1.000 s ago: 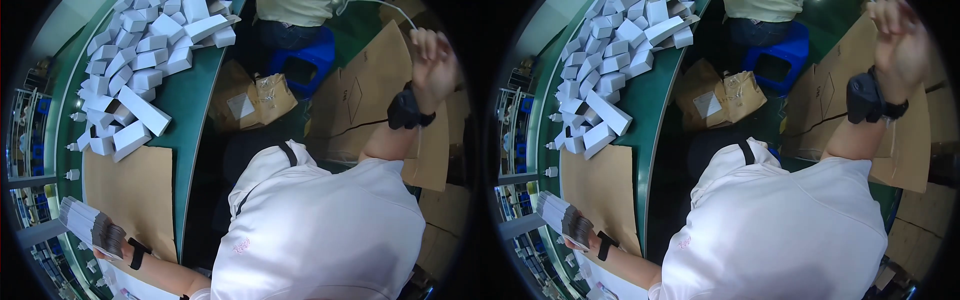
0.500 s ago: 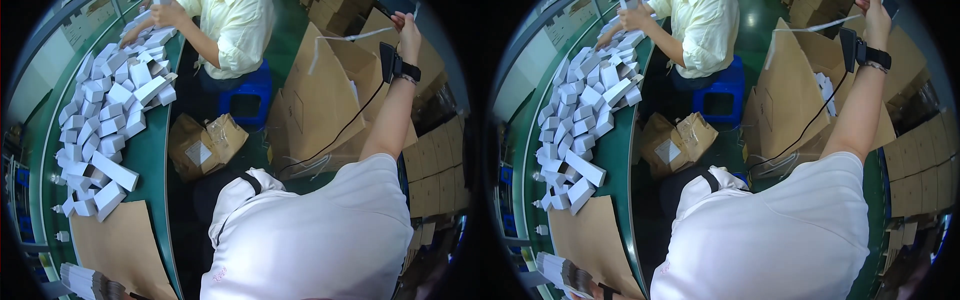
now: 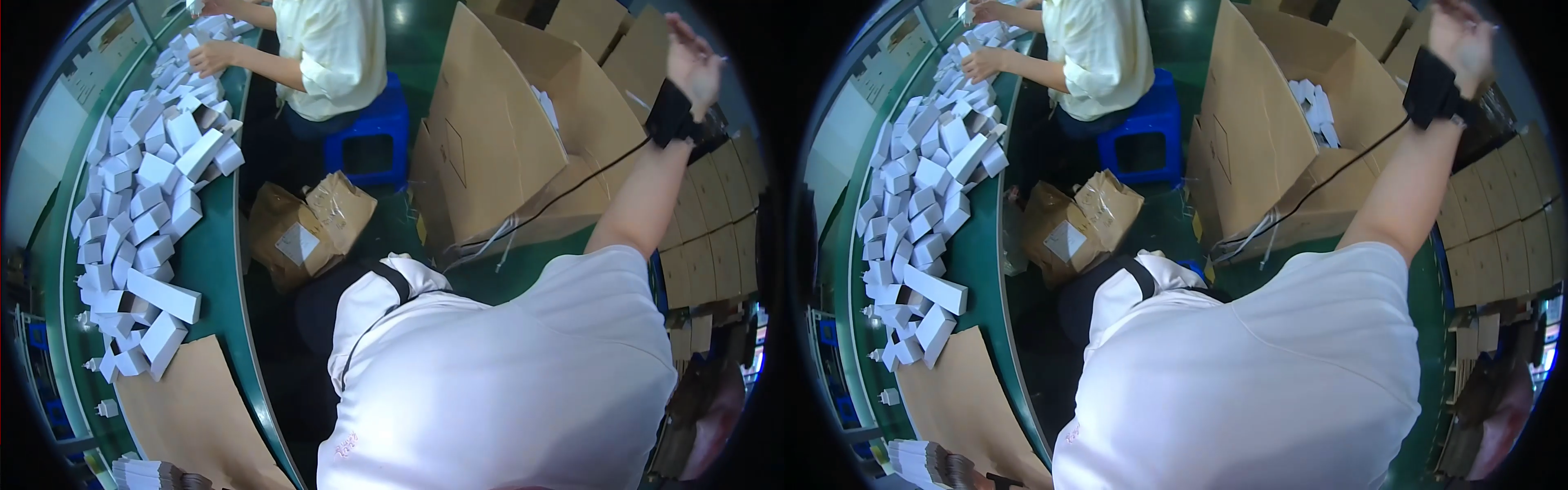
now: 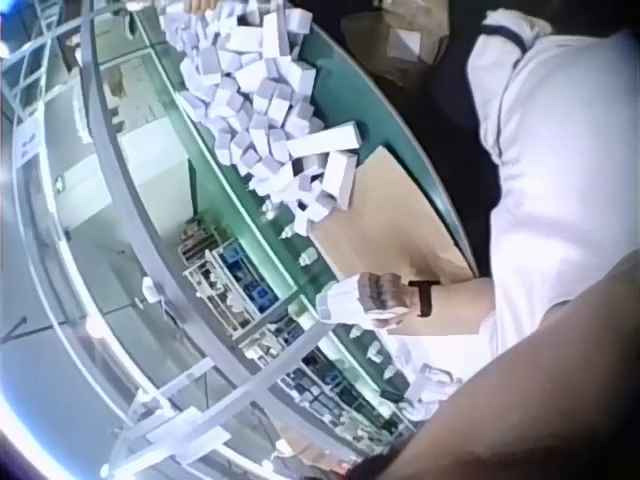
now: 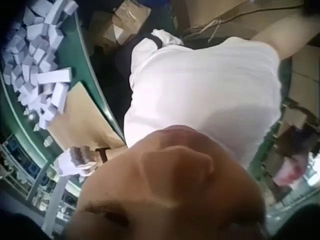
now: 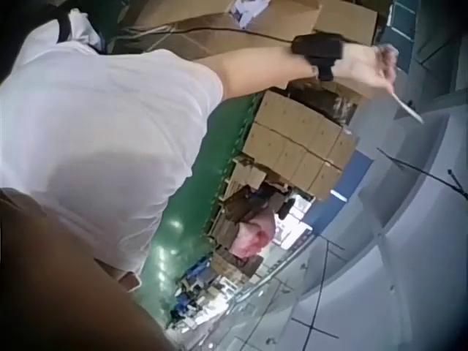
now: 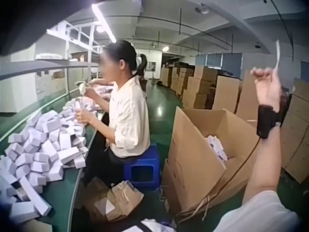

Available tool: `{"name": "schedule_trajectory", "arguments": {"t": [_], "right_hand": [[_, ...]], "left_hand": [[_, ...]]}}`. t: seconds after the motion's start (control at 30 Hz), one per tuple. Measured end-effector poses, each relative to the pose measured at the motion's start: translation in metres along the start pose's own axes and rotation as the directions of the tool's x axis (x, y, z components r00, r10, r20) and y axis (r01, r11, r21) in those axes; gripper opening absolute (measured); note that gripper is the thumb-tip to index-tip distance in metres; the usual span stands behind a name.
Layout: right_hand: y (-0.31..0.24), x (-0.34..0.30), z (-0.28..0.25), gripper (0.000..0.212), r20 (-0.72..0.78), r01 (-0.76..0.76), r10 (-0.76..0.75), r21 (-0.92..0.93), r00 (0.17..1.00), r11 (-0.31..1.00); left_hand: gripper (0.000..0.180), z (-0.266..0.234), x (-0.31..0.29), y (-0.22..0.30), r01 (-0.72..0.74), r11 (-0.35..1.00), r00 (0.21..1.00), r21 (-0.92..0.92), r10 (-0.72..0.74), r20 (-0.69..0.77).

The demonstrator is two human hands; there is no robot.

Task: The person folds white cardboard boxes by hand, places them into a stack, and secures the stack with a rubber band before placing it into a shipping box.

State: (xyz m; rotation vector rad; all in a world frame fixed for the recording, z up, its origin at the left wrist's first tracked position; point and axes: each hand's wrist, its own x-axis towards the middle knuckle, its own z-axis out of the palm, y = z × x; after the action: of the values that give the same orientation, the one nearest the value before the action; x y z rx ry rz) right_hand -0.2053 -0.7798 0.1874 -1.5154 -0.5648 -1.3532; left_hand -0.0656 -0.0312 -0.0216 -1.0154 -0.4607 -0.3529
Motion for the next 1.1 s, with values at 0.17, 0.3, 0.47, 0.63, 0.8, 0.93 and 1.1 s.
{"name": "schedule_trajectory", "arguments": {"t": [0.17, 0.3, 0.47, 0.63, 0.8, 0.93, 1.1], "right_hand": [[0.055, -0.151, -0.096, 0.035, -0.107, -0.642, 0.735, 0.414, 0.669, 0.645], [0.081, -0.192, -0.089, 0.036, -0.306, -0.770, 0.844, 0.355, 0.440, 0.530], [0.086, -0.172, -0.063, 0.038, -0.043, -0.621, 0.722, 0.477, 0.691, 0.622], [0.074, -0.222, -0.041, 0.031, -0.058, -0.830, 0.841, 0.135, 0.538, 0.541], [0.051, -0.339, -0.055, 0.024, 0.082, -0.940, 0.977, 0.301, 0.195, 0.162], [0.019, -0.330, -0.036, 0.040, 0.149, -0.985, 0.975, -0.040, 0.163, 0.171], [-0.011, -0.245, 0.031, 0.053, 0.208, -0.818, 0.976, -0.549, 0.067, 0.173]], "left_hand": [[0.022, 0.013, -0.024, 0.015, 0.074, 0.765, 0.989, 0.639, 0.025, -0.144], [0.022, 0.028, -0.032, 0.020, 0.160, 0.358, 0.980, 0.920, 0.055, -0.192], [0.027, 0.032, -0.030, 0.015, 0.193, 0.262, 0.981, 0.946, -0.047, -0.187], [0.043, 0.029, -0.019, 0.008, 0.240, 0.168, 0.965, 0.956, -0.151, -0.215], [0.030, 0.015, -0.022, 0.002, -0.239, 0.692, 0.967, 0.682, 0.233, 0.103], [0.014, 0.015, -0.018, 0.006, -0.036, 0.994, 0.999, 0.106, 0.035, 0.010], [0.010, -0.002, -0.019, -0.013, 0.200, 0.964, 0.979, -0.177, -0.191, 0.068]]}}
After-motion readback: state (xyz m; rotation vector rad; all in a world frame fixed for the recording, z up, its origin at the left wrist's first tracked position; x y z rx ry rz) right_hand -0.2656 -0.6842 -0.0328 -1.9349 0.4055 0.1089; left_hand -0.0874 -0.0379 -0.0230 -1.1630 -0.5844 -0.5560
